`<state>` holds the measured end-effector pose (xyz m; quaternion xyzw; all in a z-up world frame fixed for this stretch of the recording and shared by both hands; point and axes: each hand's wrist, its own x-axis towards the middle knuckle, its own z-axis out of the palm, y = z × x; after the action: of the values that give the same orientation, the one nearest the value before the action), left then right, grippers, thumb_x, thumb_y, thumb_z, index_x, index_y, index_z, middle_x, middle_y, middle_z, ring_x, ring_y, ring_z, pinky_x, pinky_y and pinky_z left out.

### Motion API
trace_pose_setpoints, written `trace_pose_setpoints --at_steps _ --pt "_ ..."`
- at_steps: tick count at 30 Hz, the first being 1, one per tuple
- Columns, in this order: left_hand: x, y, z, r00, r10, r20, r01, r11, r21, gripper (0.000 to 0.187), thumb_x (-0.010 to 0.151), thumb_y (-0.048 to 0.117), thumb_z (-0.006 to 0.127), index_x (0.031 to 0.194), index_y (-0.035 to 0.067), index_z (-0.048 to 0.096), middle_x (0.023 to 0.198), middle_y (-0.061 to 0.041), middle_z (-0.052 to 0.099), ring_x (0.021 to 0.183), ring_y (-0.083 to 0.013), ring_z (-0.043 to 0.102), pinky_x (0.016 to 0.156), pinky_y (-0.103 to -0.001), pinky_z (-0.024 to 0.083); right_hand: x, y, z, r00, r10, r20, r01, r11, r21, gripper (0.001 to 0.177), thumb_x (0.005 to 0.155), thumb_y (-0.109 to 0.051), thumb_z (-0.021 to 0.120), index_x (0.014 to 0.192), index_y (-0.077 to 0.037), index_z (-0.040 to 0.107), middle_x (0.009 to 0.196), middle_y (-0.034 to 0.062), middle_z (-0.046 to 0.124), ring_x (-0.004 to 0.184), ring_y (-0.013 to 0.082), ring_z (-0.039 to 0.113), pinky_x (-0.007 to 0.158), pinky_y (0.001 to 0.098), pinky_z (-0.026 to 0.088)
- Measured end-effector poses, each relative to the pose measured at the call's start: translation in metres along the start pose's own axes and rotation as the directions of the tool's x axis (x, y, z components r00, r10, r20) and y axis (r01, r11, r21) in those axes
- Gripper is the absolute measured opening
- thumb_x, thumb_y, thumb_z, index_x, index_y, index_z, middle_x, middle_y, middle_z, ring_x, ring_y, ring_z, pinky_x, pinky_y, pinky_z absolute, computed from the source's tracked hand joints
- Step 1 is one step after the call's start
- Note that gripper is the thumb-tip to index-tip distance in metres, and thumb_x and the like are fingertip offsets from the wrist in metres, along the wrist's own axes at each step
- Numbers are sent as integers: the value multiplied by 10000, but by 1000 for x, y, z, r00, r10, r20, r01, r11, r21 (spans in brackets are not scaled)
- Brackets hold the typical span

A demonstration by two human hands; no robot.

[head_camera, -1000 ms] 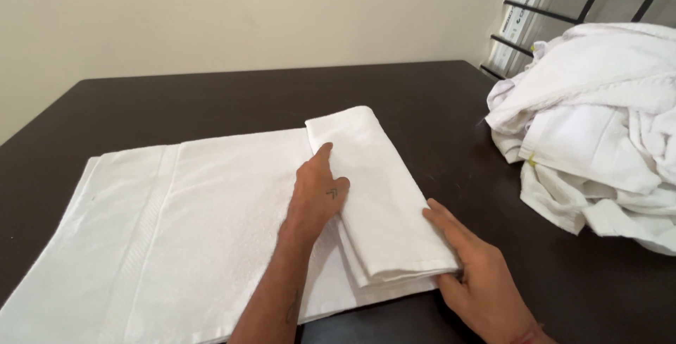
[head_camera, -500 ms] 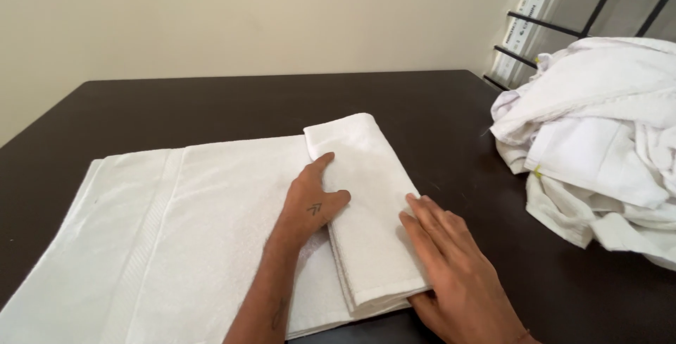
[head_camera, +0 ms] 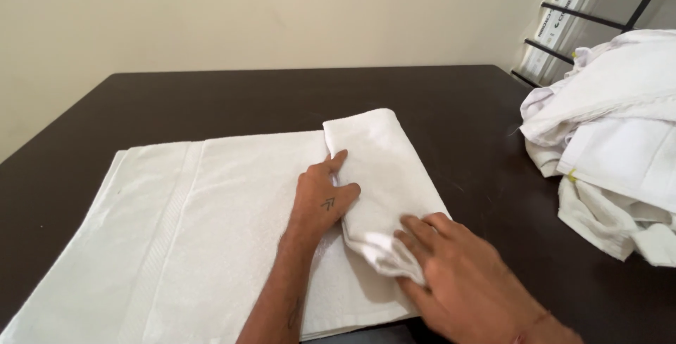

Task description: The person folds a white towel on a dark table. They smooth the fabric, fold the towel in half lengthwise, then fold it again to create a smaller rectangle. Finally, they fold the towel into thirds and roll it into a compact bundle.

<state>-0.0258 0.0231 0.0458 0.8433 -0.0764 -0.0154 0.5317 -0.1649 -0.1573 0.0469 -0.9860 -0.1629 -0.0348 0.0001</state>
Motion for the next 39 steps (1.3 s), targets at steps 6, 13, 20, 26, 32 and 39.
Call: trace_pose_setpoints --at_steps 6,13,20,26,32,39 --pt "-4 6 3 998 -29 -56 35 993 116 753 787 50 686 1505 147 484 1100 -199 751 781 -252 796 736 -369 659 -11 6 38 899 -323 -297 281 944 -176 931 879 -466 610 1562 36 224 1654 264 160 1482 448 148 1144 662 131" --pt "-21 39 -4 993 86 -86 11 640 769 756 930 354 738 1546 60 413 1687 -187 290 1059 -319 726 806 -424 653 -17 -2 34 890 -304 -341 270 952 -144 845 974 -529 536 1616 -62 245 1634 252 187 1481 467 152 1160 634 110" --pt "4 36 80 914 337 227 -341 334 878 764 965 356 632 1601 82 307 1715 -170 156 1497 -304 282 1164 -496 356 -3 -9 27 987 -159 3 154 953 -259 845 981 -685 485 1570 -110 295 1601 273 201 1486 545 103 1165 720 99" --pt "40 37 85 943 73 324 -305 575 759 836 1013 636 234 1635 114 31 1728 -28 5 1582 -271 -19 1264 -578 34 0 20 80 778 -418 -469 293 902 -318 689 945 -596 464 1455 -132 451 1519 277 343 1450 583 173 1028 821 151" --pt "72 48 90 949 -53 311 -237 531 814 934 955 731 275 1641 168 -17 1725 -1 -109 1563 -334 -155 1222 -671 1 3 17 87 743 -428 -515 264 894 -361 597 997 -619 386 1448 -236 467 1556 249 342 1442 579 211 978 849 163" --pt "121 35 83 978 -23 209 -157 579 800 819 952 737 91 1635 289 42 1722 51 -99 1576 -251 -134 1227 -694 -39 -5 6 147 717 -314 -623 107 932 -347 552 1040 -628 300 1510 -360 410 1590 48 393 1473 411 280 1100 774 210"
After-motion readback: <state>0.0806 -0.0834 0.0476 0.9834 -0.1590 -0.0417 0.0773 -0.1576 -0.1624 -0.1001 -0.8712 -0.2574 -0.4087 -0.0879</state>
